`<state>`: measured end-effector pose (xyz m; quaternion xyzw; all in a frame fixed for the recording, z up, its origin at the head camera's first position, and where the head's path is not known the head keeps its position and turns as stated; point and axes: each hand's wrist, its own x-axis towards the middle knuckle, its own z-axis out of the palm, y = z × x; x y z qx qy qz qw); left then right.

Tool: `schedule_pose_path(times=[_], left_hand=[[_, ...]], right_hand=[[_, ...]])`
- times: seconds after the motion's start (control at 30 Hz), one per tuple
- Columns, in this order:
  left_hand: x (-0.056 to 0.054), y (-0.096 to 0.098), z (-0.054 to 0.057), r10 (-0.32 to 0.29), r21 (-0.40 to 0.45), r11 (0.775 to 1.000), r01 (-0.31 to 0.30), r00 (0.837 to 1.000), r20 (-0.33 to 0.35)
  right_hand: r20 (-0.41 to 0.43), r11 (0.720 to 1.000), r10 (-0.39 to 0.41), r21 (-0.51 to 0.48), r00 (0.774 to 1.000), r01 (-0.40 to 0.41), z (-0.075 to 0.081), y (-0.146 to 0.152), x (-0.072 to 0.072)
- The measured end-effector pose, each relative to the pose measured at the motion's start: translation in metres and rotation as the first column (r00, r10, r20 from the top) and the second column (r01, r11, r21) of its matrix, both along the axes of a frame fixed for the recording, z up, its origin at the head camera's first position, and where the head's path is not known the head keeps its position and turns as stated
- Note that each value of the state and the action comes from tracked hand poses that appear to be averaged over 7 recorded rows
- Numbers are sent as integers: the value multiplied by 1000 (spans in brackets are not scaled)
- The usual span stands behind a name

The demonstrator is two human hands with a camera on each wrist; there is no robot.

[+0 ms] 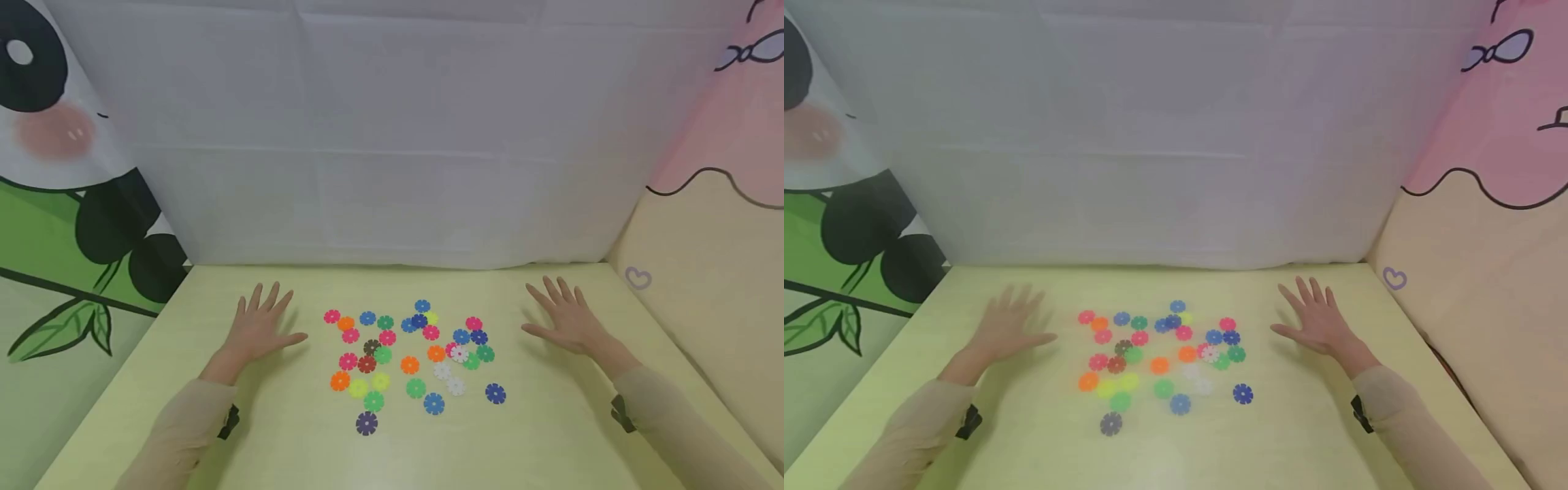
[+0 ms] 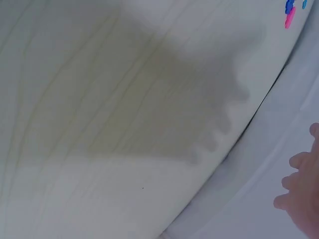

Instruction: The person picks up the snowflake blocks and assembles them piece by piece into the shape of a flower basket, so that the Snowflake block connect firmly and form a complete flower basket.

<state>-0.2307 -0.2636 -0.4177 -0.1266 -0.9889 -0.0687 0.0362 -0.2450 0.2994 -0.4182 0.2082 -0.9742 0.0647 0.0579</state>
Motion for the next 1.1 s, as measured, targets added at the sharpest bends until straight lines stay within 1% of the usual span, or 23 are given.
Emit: schedule_pose_path(times=[0.17,0.3,0.4,0.53,0.7,0.87,1.0,1.1], left_hand=[[-2,15,4,-52,35,998,52,999,-5],[-3,29,6,-93,62,994,94,995,-21],[-2,40,6,-126,107,986,128,992,-30],[2,55,6,-155,199,968,150,988,11],[8,76,6,-186,269,950,158,979,80],[12,93,6,-195,335,933,135,969,154],[15,106,6,-198,399,911,102,958,208],[18,116,6,-219,440,892,102,950,222]], right_hand=[[38,997,55,-47,998,-54,6,-17,1],[43,993,95,-75,995,-92,7,-28,2],[48,986,125,-117,991,-119,7,-35,3],[75,974,155,-178,985,-140,10,-45,6],[94,964,174,-218,980,-150,13,-57,9],[107,939,205,-302,973,-165,11,-66,13],[136,927,202,-347,970,-145,11,-72,15],[153,914,207,-382,966,-136,11,-75,17]])
